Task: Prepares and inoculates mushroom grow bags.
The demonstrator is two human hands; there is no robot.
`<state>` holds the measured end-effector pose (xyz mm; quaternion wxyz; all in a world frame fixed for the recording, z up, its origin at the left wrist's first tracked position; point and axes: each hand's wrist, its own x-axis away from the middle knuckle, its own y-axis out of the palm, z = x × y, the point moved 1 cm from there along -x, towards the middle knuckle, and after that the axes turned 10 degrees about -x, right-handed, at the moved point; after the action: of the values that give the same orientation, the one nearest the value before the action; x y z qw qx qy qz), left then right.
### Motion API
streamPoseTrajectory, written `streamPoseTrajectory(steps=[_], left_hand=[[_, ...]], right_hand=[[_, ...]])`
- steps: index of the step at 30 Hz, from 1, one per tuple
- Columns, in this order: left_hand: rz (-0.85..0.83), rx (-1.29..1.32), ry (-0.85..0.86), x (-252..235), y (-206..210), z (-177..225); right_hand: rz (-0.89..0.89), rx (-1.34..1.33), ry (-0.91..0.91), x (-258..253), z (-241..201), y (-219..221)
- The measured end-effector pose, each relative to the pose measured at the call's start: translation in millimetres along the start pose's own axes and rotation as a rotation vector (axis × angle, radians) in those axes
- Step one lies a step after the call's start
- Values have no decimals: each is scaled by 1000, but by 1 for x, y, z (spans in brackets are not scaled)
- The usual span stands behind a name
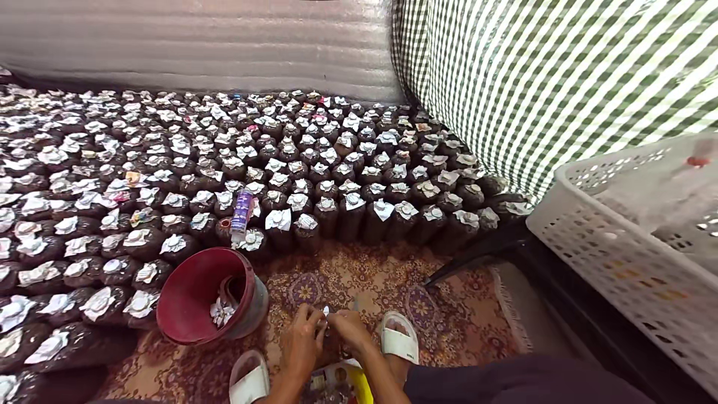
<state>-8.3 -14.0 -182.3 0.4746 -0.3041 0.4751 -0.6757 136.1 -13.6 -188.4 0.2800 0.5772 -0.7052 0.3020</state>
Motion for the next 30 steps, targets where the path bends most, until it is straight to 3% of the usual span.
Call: streamPoseTrajectory(steps=[2, 4, 5, 8, 11, 14, 18, 22, 27, 30], left_hand=[[24, -24, 9, 2, 0, 6], [-105, 82, -62, -2, -5, 6], [-198, 226, -117, -8, -10, 2], [-270, 851, -252, -26, -28, -10], [-269, 1112, -288, -40, -61, -7], [-257, 1150, -259, -43, -83, -3], [-257, 1142, -298, -38, -79, -7], [-270, 1134, -349, -35, -83, -3], [-265, 1513, -484, -20, -104, 8], [-263, 1380, -267, -19, -98, 1]], right_hand=[[-22, -88, 17, 8, -6, -1], [-40, -118, 10, 13, -11, -2], [-53, -130, -5, 15, -15, -4], [-151, -207, -103, 26, -39, -15], [-189, -254, -233, 32, -53, -28], [-214, -329, -274, 35, -48, -36], [-478, -479, -311, 49, -49, -36], [-306, -378, -451, 58, -52, -25], [-352, -181, -332, 70, -47, -9], [-270, -400, -321, 71, -50, -7]])
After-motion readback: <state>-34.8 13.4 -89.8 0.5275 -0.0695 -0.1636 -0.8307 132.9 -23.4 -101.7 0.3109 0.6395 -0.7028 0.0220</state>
